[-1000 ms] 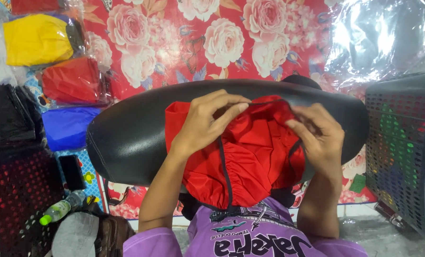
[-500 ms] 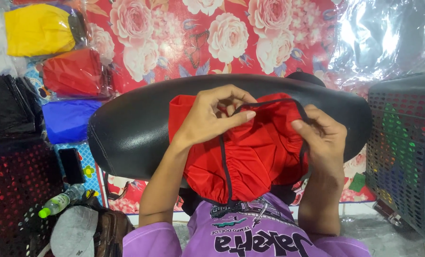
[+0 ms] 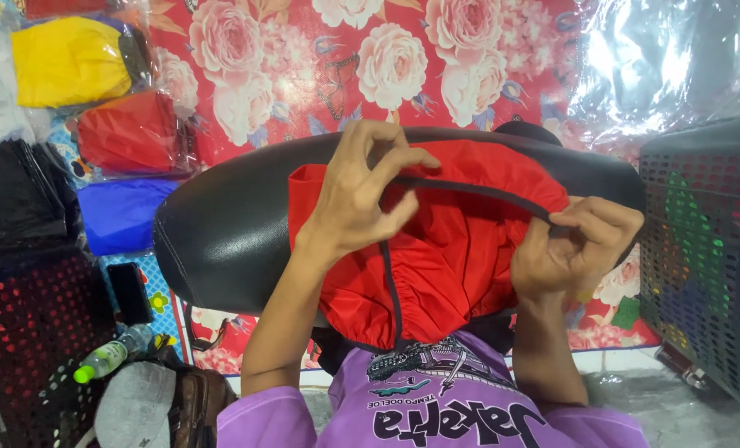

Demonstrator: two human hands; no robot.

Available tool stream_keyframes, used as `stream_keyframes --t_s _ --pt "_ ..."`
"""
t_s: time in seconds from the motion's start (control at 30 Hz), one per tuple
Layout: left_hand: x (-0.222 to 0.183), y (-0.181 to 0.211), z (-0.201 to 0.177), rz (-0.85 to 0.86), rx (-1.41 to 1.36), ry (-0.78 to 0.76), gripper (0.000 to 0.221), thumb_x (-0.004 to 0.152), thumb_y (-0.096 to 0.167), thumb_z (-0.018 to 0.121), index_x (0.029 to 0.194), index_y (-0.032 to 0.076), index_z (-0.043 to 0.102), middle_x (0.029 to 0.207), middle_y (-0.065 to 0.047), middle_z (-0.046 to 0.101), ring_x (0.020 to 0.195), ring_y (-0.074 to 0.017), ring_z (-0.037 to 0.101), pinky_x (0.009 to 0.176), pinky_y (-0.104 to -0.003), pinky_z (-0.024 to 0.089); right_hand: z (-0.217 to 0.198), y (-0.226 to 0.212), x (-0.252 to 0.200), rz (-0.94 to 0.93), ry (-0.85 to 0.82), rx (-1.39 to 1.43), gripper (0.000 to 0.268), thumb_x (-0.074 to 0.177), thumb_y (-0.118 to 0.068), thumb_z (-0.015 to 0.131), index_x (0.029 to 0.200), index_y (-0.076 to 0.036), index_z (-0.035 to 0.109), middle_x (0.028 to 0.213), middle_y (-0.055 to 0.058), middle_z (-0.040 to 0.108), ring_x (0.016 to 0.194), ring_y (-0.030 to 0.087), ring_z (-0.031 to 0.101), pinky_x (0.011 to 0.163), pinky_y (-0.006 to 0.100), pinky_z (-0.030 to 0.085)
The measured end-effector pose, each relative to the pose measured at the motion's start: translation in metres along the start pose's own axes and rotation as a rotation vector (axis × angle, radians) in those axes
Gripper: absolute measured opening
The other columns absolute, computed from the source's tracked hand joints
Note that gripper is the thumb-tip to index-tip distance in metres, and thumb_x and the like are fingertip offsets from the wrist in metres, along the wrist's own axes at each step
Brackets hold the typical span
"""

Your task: Fitting an elastic band around the edge of a red fabric seat cover.

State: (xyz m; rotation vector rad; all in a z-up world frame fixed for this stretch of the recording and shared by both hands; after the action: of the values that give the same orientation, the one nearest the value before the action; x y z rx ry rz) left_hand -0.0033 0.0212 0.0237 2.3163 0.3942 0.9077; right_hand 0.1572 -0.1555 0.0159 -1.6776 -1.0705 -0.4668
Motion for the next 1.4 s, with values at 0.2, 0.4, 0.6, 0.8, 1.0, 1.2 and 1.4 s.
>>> stream_keyframes --t_s 0.2,0.4,0.6,0.8,1.0,1.2,1.4 --pt "0.015 0.03 -0.001 0.079 0.115 -0.083 0.04 0.093 0.031 0.089 0.12 0.013 0.064 0.118 -0.009 0.058 0.099 -0.0251 0.055 0.091 -0.042 0.044 0.003 0.003 -0.007 0.038 0.042 0.152 0.036 0.083 0.031 0.064 0.091 -0.002 0.05 0.09 0.017 0.044 0.072 0.028 0.046 0.066 0.041 0.054" --pt "0.031 0.055 0.013 0.282 0.334 -0.136 0.016 0.096 0.014 0.08 0.098 0.014 0.063 0.105 -0.002 0.065 0.083 -0.0213 0.059 0.075 -0.037 0.042 0.001 0.0 -0.01 -0.069 0.065 0.251 0.04 0.077 0.033 0.069 0.091 0.0 0.051 0.087 0.021 0.046 0.067 0.026 0.045 0.056 0.042 0.055" --pt "0.038 0.041 0.018 0.367 0.071 -0.111 0.012 0.101 0.003 0.066 0.091 0.004 0.06 0.091 -0.009 0.06 0.072 -0.026 0.056 0.063 -0.037 0.041 -0.009 -0.003 -0.003 -0.086 -0.178 0.131 0.032 0.085 0.025 0.081 0.092 0.003 0.058 0.089 0.02 0.054 0.076 0.03 0.056 0.066 0.043 0.043" --pt "0.022 0.02 0.031 0.237 0.044 0.202 0.014 0.083 -0.002 0.08 0.088 0.009 0.073 0.081 -0.004 0.063 0.063 -0.0206 0.06 0.061 -0.031 0.057 -0.023 0.017 -0.008 -0.104 -0.194 -0.033 0.02 0.086 0.02 0.081 0.089 0.002 0.074 0.086 0.016 0.065 0.077 0.035 0.061 0.07 0.043 0.05" --pt "0.018 0.014 0.016 0.228 -0.025 0.019 0.02 0.088 -0.014 0.079 0.1 -0.002 0.069 0.092 -0.013 0.066 0.081 -0.0251 0.066 0.075 -0.036 0.06 -0.035 0.025 0.004 -0.052 -0.092 -0.143 0.035 0.088 0.038 0.076 0.097 0.004 0.071 0.093 0.02 0.068 0.082 0.035 0.064 0.077 0.046 0.05" --pt "0.021 0.018 0.006 0.203 -0.132 0.009 0.019 0.089 -0.01 0.083 0.091 -0.003 0.066 0.088 -0.012 0.063 0.073 -0.0211 0.063 0.065 -0.03 0.055 -0.044 0.035 0.024 -0.142 0.065 -0.128 0.03 0.092 0.034 0.081 0.096 0.004 0.077 0.096 0.023 0.062 0.082 0.038 0.058 0.072 0.048 0.047" --pt "0.018 0.017 0.004 0.14 -0.142 0.053 0.02 0.086 -0.011 0.083 0.084 0.0 0.066 0.086 -0.009 0.063 0.064 -0.0147 0.057 0.061 -0.024 0.05 -0.033 0.027 0.023 -0.057 0.078 -0.048 0.027 0.09 0.026 0.083 0.097 0.0 0.077 0.092 0.023 0.065 0.081 0.036 0.058 0.072 0.047 0.043"
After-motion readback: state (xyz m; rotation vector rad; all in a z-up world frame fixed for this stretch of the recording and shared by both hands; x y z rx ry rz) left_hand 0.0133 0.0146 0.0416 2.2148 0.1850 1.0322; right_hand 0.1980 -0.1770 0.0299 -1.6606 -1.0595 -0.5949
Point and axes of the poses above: each hand's wrist, its own x-axis towards the middle knuckle, its own z-axis out of the palm, y = z × x, the point moved 3 cm from there along x, towards the middle knuckle
